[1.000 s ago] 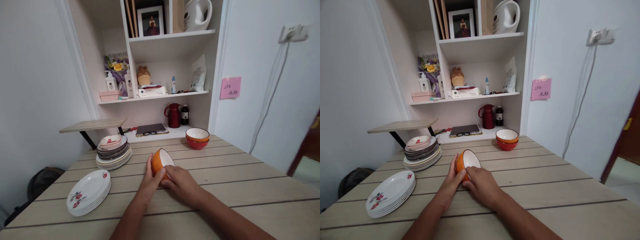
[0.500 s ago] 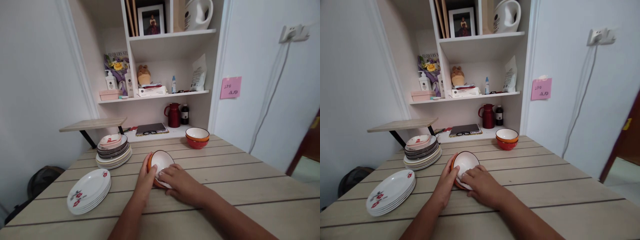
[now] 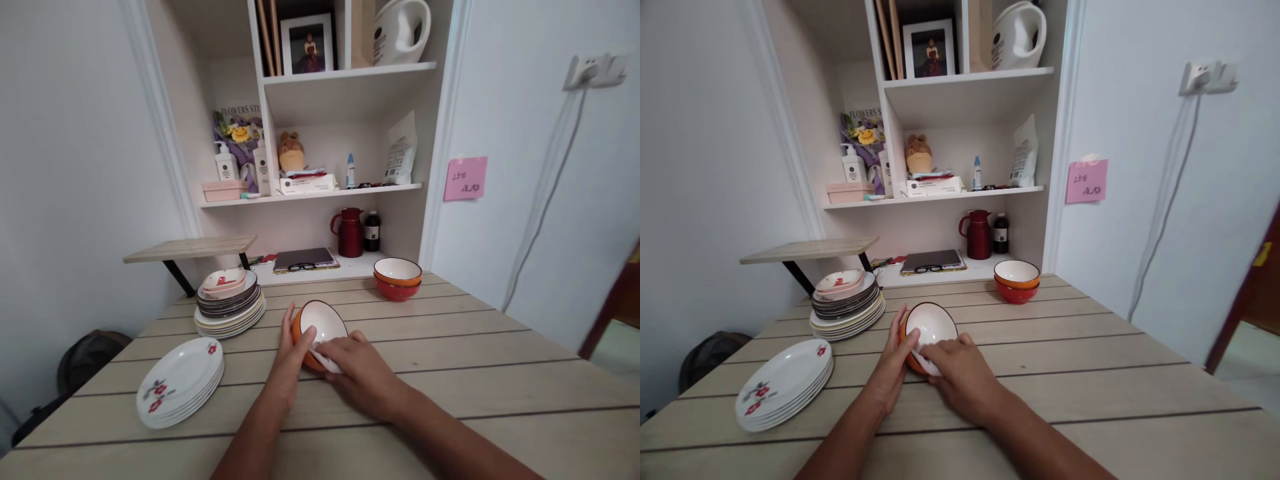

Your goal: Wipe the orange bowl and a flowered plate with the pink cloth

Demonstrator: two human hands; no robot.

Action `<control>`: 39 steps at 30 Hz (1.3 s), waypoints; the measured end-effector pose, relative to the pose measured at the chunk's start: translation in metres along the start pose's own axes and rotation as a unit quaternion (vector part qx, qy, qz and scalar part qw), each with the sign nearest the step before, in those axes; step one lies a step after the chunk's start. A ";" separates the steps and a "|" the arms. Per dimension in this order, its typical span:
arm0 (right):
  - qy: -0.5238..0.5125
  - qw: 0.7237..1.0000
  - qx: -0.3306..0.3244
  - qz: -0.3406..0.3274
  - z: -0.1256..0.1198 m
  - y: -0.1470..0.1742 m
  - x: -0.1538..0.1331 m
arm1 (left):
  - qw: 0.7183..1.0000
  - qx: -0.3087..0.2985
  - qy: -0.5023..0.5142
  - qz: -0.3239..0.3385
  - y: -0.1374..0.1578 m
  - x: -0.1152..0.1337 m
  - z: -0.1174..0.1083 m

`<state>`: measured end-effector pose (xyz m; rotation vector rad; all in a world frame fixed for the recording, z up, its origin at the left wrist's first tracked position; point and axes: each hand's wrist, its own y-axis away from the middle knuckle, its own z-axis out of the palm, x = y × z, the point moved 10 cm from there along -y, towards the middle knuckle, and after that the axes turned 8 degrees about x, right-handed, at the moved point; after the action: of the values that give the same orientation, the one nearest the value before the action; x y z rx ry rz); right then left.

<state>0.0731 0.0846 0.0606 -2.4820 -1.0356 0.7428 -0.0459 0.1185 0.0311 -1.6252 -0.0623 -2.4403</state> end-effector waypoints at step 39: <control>-0.265 0.955 0.093 0.100 -0.003 -0.004 0.017 | 0.999 -0.034 -0.004 -0.002 0.003 -0.009 0.009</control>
<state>0.0823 0.0996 0.0595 -2.2926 -0.8249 1.5549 -0.0335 0.1187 0.0261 -1.6638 0.0151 -2.4652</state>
